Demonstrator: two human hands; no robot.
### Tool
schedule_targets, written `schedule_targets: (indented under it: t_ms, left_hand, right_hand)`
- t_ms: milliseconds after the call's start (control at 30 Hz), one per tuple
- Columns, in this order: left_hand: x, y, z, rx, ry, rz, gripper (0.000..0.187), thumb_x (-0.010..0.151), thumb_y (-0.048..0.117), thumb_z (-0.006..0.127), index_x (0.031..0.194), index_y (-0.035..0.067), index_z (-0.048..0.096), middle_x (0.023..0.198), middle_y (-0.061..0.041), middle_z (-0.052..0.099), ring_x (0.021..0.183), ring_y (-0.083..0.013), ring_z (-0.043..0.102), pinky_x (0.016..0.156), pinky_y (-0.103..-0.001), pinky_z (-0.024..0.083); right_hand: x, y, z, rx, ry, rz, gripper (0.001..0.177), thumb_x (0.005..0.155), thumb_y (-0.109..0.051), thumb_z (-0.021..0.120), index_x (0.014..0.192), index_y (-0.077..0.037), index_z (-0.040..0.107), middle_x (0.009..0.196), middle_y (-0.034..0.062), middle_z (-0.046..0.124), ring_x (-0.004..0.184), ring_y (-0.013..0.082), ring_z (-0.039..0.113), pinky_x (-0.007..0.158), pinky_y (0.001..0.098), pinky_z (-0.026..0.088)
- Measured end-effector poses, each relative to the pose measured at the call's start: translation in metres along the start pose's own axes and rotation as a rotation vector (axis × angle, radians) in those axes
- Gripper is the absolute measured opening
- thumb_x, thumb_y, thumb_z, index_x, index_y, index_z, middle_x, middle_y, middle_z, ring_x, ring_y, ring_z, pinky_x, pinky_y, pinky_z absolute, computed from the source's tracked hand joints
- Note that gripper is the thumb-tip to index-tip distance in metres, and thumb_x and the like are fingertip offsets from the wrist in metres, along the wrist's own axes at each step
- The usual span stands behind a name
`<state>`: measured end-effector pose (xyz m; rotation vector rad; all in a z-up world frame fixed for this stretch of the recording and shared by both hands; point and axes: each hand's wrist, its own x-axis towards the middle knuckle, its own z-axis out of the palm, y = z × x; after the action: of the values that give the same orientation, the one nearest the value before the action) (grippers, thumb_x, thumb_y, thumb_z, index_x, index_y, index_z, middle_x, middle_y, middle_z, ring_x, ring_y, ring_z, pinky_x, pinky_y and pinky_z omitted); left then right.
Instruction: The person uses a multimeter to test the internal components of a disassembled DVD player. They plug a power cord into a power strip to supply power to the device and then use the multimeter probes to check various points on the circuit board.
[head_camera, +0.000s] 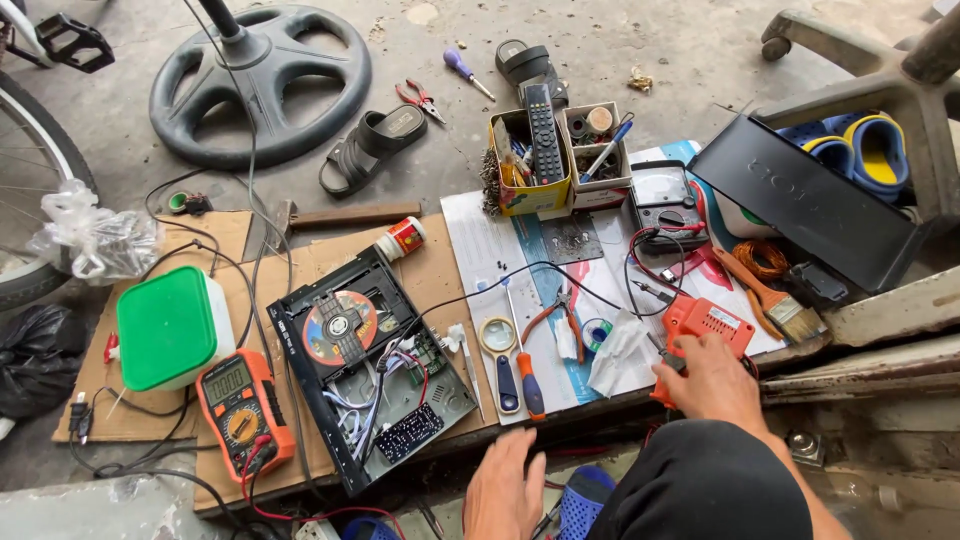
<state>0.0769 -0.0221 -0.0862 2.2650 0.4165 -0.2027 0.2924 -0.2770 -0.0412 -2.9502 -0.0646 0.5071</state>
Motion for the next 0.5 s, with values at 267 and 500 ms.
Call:
schedule_targets:
  t_ms: [267,500]
  left_hand:
    - [0.04,0.072,-0.01,-0.067,-0.115,0.172,0.049,0.113,0.03,0.06,0.156,0.008,0.057,0.152,-0.019,0.064,0.135,-0.0345,0.065,0.113,-0.053,0.055]
    - [0.005,0.047,-0.011,-0.161,-0.024,0.143,0.041,0.106,0.036,0.067,0.143,0.021,0.073,0.147,0.0,0.071,0.125,-0.0226,0.072,0.105,-0.042,0.056]
  right_hand:
    - [-0.008,-0.002,-0.02,0.147,0.015,0.204,0.038,0.108,-0.045,0.055,0.128,-0.016,0.071,0.136,0.0072,0.069,0.114,0.039,0.074,0.1,0.055,0.054]
    - [-0.069,0.018,-0.08,0.476,0.642,0.16,0.038,0.111,-0.021,0.073,0.147,-0.01,0.072,0.112,0.0124,0.078,0.097,0.033,0.072,0.096,0.0487,0.051]
